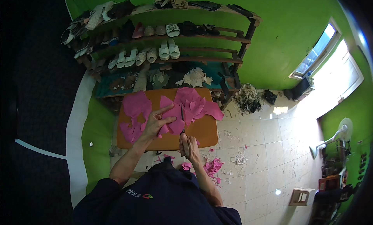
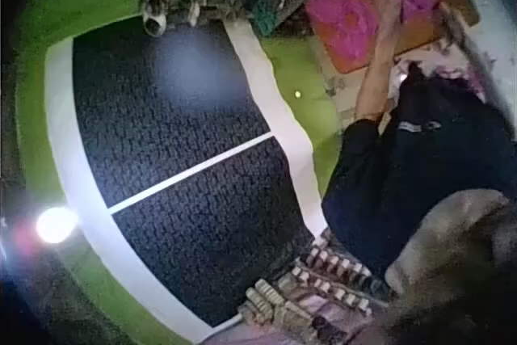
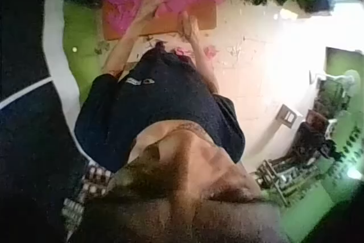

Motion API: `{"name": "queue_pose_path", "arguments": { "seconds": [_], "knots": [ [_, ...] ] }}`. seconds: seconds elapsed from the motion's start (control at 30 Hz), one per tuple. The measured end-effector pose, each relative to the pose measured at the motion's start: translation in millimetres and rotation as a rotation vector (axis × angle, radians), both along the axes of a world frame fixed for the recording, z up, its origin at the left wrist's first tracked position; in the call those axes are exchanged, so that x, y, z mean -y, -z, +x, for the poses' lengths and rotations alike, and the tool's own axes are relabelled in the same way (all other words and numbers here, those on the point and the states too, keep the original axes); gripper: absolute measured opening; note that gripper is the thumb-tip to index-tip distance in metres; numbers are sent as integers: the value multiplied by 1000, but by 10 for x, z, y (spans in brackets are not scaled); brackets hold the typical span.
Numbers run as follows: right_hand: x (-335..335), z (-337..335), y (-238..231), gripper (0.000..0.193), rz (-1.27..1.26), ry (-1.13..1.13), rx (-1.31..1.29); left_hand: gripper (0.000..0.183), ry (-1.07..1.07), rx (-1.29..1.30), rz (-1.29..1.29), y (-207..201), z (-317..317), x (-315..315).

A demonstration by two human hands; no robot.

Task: The recorder uses scissors to cut various shapes out of a pink material, likely leather or synthetic fabric, on a work table.

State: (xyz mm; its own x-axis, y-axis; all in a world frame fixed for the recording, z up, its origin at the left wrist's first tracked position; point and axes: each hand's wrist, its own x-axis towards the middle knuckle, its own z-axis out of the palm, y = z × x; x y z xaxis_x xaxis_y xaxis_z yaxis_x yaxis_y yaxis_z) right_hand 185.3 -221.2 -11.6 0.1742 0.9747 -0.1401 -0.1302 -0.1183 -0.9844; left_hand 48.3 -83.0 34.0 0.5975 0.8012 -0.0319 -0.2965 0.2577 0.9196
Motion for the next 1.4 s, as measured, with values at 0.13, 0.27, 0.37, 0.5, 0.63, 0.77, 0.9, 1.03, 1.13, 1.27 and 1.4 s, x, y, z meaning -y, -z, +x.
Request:
{"name": "queue_pose_path", "arguments": {
  "seconds": [0.13,0.27,0.37,0.5,0.63,0.77,0.9,1.03,1.13,1.27,1.4],
  "knots": [
    [1,-67,-62,66,-9,59,-32,57,-54,10,-14,68,24,46],
    [25,-146,-86,65,-47,134,-3,59,-57,68,-68,127,48,109],
    [90,-241,-49,65,-108,204,-40,59,-80,77,-67,175,114,218],
    [175,-316,106,65,-126,305,-22,59,-53,96,-163,314,139,337],
    [209,-231,105,63,-249,326,-32,80,195,23,-133,397,-66,255],
    [230,15,367,59,-73,395,-258,124,481,-177,173,117,-174,176],
    [179,233,92,38,-43,263,-225,128,775,-178,114,192,-222,86],
    [75,227,109,28,-11,192,-67,131,794,-358,324,162,-174,59],
    [50,156,54,25,33,293,-85,120,483,-326,516,340,-185,33],
    [-68,87,12,24,88,501,-186,74,-182,-548,621,341,-279,94],
    [-150,-38,-120,21,109,626,-216,70,178,-607,10,123,-285,501]
  ]
}}
